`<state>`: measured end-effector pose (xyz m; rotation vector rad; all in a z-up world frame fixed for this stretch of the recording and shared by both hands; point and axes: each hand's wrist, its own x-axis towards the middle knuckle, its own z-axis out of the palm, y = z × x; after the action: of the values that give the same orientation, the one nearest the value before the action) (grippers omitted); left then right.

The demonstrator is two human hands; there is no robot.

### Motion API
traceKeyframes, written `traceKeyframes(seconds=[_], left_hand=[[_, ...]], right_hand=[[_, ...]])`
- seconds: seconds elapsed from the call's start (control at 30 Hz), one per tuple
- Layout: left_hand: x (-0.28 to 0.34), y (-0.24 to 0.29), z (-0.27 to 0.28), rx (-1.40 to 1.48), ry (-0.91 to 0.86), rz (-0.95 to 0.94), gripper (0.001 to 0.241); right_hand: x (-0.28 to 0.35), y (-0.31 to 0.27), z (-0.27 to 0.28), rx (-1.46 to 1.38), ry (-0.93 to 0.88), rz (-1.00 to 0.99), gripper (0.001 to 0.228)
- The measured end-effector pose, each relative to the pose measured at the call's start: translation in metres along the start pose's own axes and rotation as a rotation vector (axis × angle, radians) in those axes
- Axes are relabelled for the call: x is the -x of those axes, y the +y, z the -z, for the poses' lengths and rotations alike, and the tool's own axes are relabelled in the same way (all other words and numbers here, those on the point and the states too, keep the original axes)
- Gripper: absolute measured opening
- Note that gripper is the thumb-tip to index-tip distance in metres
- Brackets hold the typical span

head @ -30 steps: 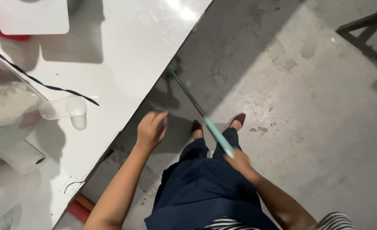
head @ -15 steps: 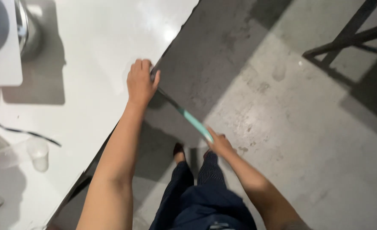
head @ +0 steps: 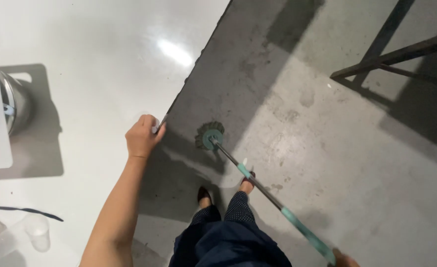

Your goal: Mopping the concrete floor in a bakery kitchen area using a spin mop and bucket.

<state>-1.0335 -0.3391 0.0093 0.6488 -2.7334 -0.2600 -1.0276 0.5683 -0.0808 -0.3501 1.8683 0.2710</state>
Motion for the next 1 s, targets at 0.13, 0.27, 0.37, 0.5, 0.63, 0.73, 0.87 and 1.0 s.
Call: traceKeyframes(seconds=[0.13, 0.27, 0.37, 0.5, 0.63, 0.73, 0.87, 1.0], left_hand=[[-0.003, 0.002, 0.002, 0.026, -0.02, -0.01, 0.033], [-0.003, 0.002, 0.01, 0.034, -0.122, 0.088, 0.035], [-0.009, 0.005, 0.015, 0.042, -0.059, 0.02, 0.033], [-0.005, 0.006, 0.01, 0.07, -0.103, 0.051, 0.03], [0.003, 0.007, 0.012, 0.054, -0.14, 0.071, 0.031], [-0.006, 0.005, 0.008, 0.064, -0.074, 0.015, 0.031], [-0.003, 0.005, 0.009, 0.056, -0.084, 0.039, 0.031], [-0.006, 0.007, 0.009, 0.038, -0.021, 0.018, 0.033]], right_hand=[[-0.087, -0.154, 0.115, -0.028, -0.132, -0.089, 0.057], [-0.132, -0.391, 0.216, -0.379, 0.194, 0.414, 0.048], [-0.185, -0.558, 0.278, -0.407, 0.199, 0.552, 0.055], [-0.265, -0.679, 0.321, -0.195, 0.096, 0.474, 0.048], [-0.239, -0.62, 0.34, -0.207, 0.247, 0.521, 0.044], [-0.22, -0.484, 0.317, -0.272, 0.239, 0.512, 0.067], [-0.171, -0.23, 0.173, -0.221, 0.706, 0.84, 0.07], [-0.096, -0.008, 0.043, 0.066, 0.159, 0.079, 0.037]])
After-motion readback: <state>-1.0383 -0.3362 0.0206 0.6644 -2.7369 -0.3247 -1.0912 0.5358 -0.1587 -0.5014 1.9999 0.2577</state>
